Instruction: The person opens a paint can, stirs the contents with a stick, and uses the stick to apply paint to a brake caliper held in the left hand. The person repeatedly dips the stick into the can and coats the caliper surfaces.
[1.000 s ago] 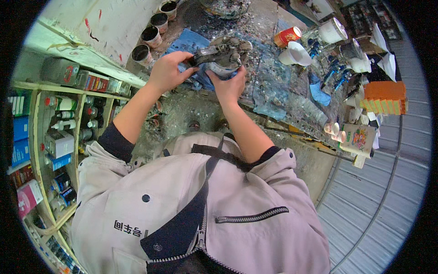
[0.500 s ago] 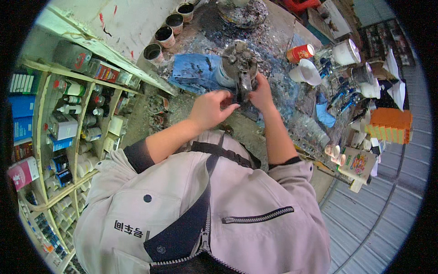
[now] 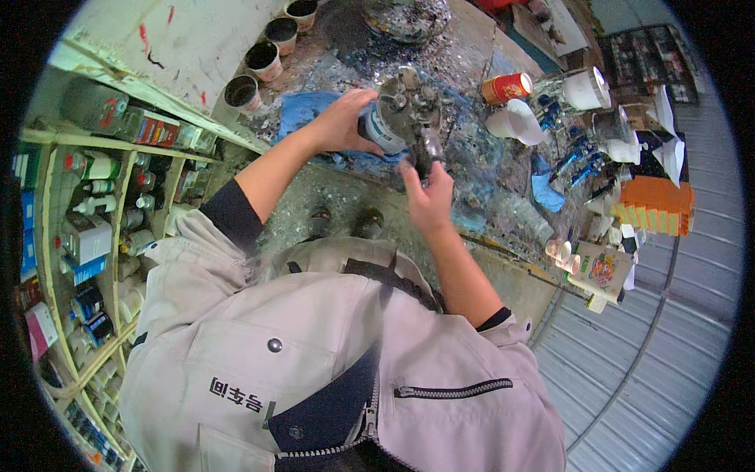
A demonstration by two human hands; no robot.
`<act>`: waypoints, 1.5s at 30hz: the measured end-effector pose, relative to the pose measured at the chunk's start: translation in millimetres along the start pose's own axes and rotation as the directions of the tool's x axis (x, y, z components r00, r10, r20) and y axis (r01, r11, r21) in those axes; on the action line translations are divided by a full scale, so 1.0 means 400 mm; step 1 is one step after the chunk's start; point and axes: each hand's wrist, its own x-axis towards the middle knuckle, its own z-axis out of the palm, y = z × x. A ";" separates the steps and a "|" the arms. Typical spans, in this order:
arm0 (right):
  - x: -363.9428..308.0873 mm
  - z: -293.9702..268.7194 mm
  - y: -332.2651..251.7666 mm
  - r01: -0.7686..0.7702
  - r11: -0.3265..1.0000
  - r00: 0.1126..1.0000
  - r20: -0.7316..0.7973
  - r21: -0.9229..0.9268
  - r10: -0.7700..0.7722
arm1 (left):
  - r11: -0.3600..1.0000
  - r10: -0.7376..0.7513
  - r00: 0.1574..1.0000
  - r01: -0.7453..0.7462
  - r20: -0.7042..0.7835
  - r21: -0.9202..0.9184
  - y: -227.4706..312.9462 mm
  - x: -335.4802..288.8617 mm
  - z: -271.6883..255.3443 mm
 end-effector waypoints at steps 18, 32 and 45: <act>-0.117 0.150 -0.068 -0.040 0.952 0.978 -0.182 0.303 0.099 | 0.976 -0.179 0.916 0.212 -0.359 0.056 0.137 -0.083 0.206; 0.081 -0.228 -0.203 0.395 0.238 0.881 0.292 -0.887 -0.371 | 0.530 0.517 0.782 -0.611 0.348 0.588 0.204 0.154 -0.183; 0.129 -0.175 -0.228 0.314 0.174 0.948 0.317 -0.933 -0.006 | 0.726 0.186 0.856 -0.451 0.483 0.519 0.251 0.144 -0.143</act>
